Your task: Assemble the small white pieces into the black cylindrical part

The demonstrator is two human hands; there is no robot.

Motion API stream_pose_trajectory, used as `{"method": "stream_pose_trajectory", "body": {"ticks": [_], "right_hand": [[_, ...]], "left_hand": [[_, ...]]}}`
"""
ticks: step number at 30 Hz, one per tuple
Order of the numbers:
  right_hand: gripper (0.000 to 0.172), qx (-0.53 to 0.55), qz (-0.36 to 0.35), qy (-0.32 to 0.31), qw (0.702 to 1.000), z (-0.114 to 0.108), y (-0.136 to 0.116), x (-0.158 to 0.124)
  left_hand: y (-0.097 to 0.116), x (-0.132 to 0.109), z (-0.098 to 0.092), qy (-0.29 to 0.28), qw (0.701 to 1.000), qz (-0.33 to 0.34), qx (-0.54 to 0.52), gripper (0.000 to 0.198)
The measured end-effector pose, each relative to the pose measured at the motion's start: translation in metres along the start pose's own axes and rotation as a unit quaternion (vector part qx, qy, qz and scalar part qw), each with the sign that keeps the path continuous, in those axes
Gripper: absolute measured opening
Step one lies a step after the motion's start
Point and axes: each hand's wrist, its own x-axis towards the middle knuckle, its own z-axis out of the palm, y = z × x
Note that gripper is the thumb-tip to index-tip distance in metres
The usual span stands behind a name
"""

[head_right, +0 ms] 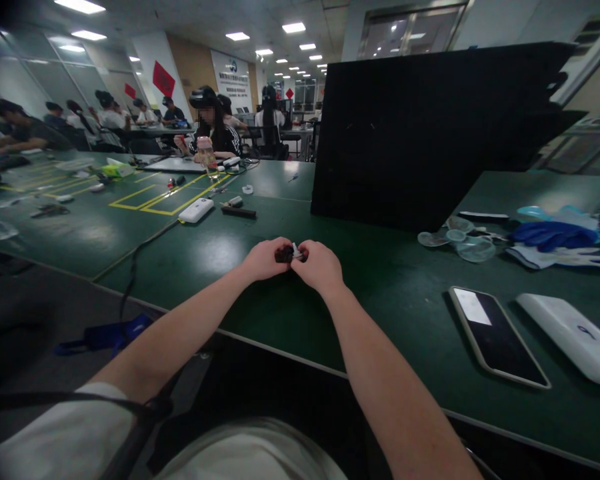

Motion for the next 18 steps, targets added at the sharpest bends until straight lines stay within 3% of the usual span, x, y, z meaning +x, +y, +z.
{"method": "stream_pose_trajectory", "body": {"ticks": [7, 12, 18], "right_hand": [[0.044, 0.011, -0.004, 0.01, 1.0, 0.004, 0.002, 0.001], [0.03, 0.045, 0.005, 0.0, 0.999, 0.007, 0.006, 0.006], [0.025, 0.122, -0.017, 0.076, 0.989, 0.005, 0.009, 0.007]], "left_hand": [[-0.001, -0.001, 0.004, -0.001, 0.998, -0.048, -0.028, 0.045], [-0.004, 0.0, 0.006, -0.009, 0.998, -0.06, -0.029, 0.045], [-0.009, 0.002, 0.007, 0.008, 0.996, -0.067, -0.064, 0.046]]}}
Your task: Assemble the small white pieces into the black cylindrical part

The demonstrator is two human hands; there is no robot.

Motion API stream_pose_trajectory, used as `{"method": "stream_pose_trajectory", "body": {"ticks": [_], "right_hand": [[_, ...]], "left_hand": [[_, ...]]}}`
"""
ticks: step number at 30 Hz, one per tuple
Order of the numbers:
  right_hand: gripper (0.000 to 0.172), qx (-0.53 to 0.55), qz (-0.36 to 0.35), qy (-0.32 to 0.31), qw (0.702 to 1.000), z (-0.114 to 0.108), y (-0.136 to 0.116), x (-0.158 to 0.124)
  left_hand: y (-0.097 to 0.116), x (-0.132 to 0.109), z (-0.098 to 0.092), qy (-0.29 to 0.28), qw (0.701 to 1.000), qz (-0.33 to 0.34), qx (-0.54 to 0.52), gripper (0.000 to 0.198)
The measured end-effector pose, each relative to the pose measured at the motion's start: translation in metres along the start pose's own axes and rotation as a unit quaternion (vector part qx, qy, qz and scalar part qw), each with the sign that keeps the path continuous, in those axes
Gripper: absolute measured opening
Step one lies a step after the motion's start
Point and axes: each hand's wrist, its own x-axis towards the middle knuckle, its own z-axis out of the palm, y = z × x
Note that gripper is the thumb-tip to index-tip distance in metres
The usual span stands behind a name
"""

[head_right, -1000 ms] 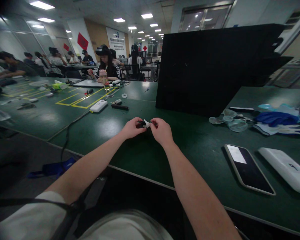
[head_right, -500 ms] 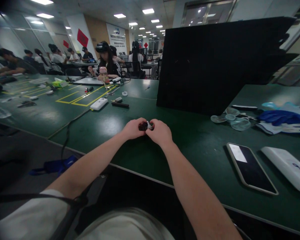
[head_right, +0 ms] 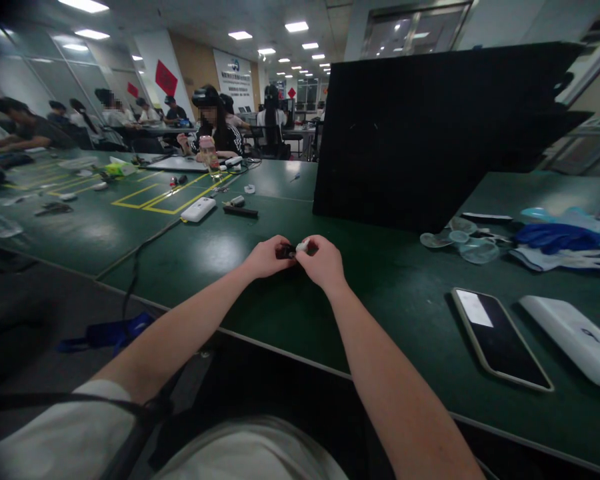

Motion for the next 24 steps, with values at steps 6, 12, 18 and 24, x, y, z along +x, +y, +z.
{"method": "stream_pose_trajectory", "body": {"ticks": [6, 12, 18, 24], "right_hand": [[0.026, -0.03, 0.004, -0.046, 0.999, -0.003, -0.003, -0.004], [0.023, -0.03, -0.015, -0.001, 0.999, -0.003, -0.001, -0.002], [0.023, -0.009, -0.003, -0.031, 0.999, -0.007, 0.005, 0.004], [0.026, 0.0, 0.011, -0.031, 0.999, -0.012, 0.003, 0.006]], "left_hand": [[-0.002, 0.0, -0.002, 0.012, 0.999, 0.011, -0.037, 0.046], [-0.002, 0.001, 0.0, 0.024, 0.996, 0.028, -0.087, 0.046], [-0.003, 0.001, -0.001, 0.027, 0.993, 0.032, -0.106, 0.047], [-0.004, 0.003, 0.001, 0.014, 0.99, 0.016, -0.141, 0.05]]}}
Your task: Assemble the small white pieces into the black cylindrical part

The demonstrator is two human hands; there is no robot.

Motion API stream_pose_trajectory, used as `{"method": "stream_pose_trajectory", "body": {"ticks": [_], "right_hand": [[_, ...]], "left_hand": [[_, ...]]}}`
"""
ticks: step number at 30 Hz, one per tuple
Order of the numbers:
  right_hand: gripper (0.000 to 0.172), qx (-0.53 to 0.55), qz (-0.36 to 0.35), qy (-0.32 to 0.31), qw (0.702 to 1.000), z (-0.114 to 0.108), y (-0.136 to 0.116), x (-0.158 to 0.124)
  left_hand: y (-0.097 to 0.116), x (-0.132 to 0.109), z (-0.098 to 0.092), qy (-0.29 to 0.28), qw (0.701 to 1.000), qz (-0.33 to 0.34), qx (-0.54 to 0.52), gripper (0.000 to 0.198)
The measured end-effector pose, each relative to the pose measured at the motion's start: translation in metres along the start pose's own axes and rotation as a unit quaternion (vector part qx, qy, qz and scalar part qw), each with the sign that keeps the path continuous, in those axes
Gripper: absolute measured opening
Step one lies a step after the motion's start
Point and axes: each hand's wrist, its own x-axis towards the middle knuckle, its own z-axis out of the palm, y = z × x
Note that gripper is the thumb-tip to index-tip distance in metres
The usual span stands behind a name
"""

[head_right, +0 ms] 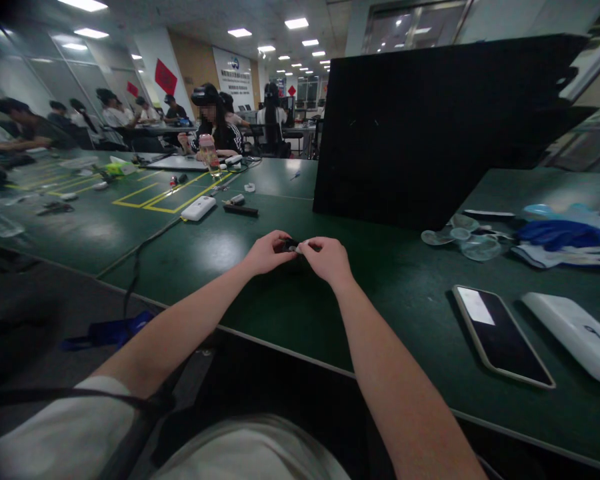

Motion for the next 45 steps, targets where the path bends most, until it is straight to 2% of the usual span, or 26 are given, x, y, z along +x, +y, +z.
{"method": "stream_pose_trajectory", "body": {"ticks": [7, 12, 16, 20, 24, 33, 45], "right_hand": [[0.03, 0.005, 0.021, 0.0, 1.0, 0.002, 0.0, 0.001], [0.038, 0.056, 0.046, 0.002, 0.997, 0.008, 0.014, 0.006], [0.033, 0.069, 0.05, -0.029, 0.996, 0.01, 0.019, 0.006], [0.03, 0.038, 0.042, -0.044, 0.997, 0.009, 0.016, 0.004], [0.027, 0.032, 0.017, -0.031, 0.999, 0.007, 0.009, 0.002], [0.028, -0.034, -0.017, -0.024, 0.999, 0.008, 0.004, -0.002], [0.029, 0.005, 0.014, -0.057, 0.998, 0.007, -0.001, -0.005]], "left_hand": [[-0.001, 0.002, 0.003, -0.021, 0.999, -0.015, -0.039, 0.051], [0.001, 0.001, 0.002, -0.033, 0.999, -0.014, -0.015, 0.051], [0.0, 0.0, 0.001, -0.046, 0.998, -0.01, 0.028, 0.051], [-0.001, -0.001, 0.0, -0.061, 0.992, 0.01, 0.115, 0.053], [-0.001, -0.001, -0.001, -0.053, 0.982, 0.021, 0.179, 0.051], [0.0, -0.001, -0.001, -0.069, 0.979, 0.034, 0.189, 0.05], [0.005, -0.003, -0.005, -0.087, 0.978, 0.02, 0.189, 0.052]]}}
